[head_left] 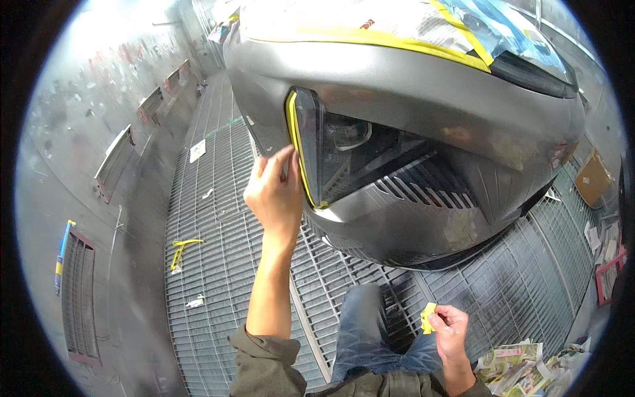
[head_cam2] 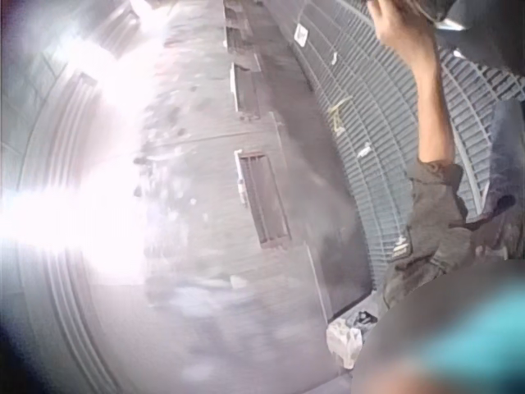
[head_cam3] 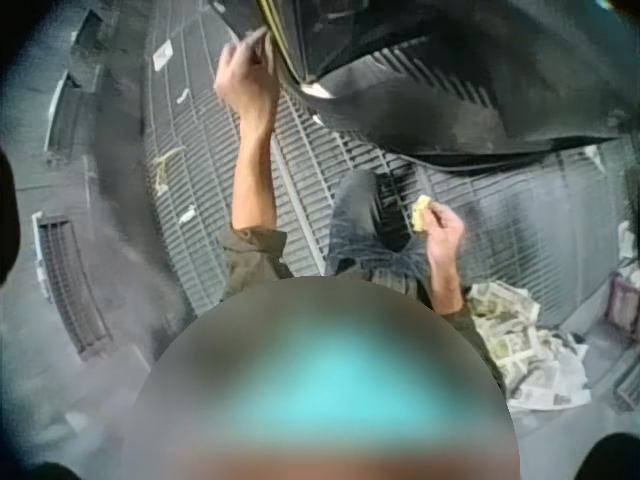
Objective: The person removes newspaper and yellow masking tape from the front bumper and headlight area of a silver car. They peel off the tape strips by hand and gather the debris.
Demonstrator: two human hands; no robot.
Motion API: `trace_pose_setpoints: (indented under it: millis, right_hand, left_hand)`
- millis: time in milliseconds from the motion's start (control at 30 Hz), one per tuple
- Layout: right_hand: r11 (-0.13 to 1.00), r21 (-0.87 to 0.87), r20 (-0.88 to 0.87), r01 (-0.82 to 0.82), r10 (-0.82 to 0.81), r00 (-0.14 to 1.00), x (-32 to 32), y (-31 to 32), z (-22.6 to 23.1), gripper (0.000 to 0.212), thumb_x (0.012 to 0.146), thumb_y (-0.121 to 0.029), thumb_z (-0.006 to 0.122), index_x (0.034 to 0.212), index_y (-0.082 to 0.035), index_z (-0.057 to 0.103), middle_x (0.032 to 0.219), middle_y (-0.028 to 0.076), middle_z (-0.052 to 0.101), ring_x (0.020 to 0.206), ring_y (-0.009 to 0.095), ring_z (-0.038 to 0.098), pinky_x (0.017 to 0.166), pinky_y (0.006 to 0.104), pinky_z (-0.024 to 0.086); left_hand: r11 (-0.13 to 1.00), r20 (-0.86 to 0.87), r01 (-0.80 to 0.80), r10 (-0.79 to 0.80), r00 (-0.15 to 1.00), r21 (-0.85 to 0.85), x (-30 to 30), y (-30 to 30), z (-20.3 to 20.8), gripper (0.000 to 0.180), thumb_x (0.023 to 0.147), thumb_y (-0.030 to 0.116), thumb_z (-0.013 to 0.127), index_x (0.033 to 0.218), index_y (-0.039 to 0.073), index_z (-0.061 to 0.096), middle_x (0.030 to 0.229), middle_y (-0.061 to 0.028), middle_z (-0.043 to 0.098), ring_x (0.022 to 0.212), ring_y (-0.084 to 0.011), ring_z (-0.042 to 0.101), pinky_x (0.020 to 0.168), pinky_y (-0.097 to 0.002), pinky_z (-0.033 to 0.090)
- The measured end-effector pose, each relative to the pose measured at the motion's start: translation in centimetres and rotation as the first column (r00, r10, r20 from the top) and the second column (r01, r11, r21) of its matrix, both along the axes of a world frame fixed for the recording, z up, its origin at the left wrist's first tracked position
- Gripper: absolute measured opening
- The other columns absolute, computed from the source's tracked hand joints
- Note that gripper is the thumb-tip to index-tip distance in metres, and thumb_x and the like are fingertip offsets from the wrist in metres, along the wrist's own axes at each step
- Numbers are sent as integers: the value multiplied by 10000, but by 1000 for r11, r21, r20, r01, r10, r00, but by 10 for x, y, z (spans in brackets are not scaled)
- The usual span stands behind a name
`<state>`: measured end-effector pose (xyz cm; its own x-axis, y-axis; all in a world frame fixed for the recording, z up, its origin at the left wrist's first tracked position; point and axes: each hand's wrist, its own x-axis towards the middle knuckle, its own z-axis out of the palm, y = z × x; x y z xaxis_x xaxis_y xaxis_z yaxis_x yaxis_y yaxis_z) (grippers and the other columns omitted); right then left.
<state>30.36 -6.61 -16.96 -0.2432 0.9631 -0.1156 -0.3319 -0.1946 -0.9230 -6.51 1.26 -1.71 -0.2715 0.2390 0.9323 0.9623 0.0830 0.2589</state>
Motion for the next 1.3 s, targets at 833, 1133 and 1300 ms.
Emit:
trace_pose_setpoints:
  millis: [833, 1133, 1300]
  right_hand:
    - [997, -37, 5, -68, 68, 998, 1, 1, -3, 119, 840, 0, 745, 933, 44, 684, 806, 49, 689, 684, 92, 635, 622, 213, 499]
    - [996, -54, 26, -74, 76, 997, 1, 4, 3, 98, 845, 10, 735, 927, 31, 684, 825, 48, 692, 703, 92, 640, 640, 218, 505]
    - [993, -56, 16, -101, 102, 995, 1, 4, 4, 101, 848, 12, 732, 934, 30, 681, 828, 49, 691, 708, 90, 639, 638, 219, 504]
  left_hand:
    - [962, -528, -140, -6, 849, -236, -15, 19, 104, 79, 862, 126, 691, 915, 80, 727, 737, -72, 549, 679, -266, 616, 596, -372, 503]
    - [975, -353, -80, 2, 936, -205, -8, 14, 102, 85, 869, 128, 695, 922, 83, 745, 770, -88, 637, 679, -267, 649, 625, -349, 513]
    - [984, -174, -24, -7, 985, -178, 3, 19, 104, 137, 884, 154, 687, 935, 43, 750, 811, -147, 695, 686, -299, 670, 663, -346, 519]
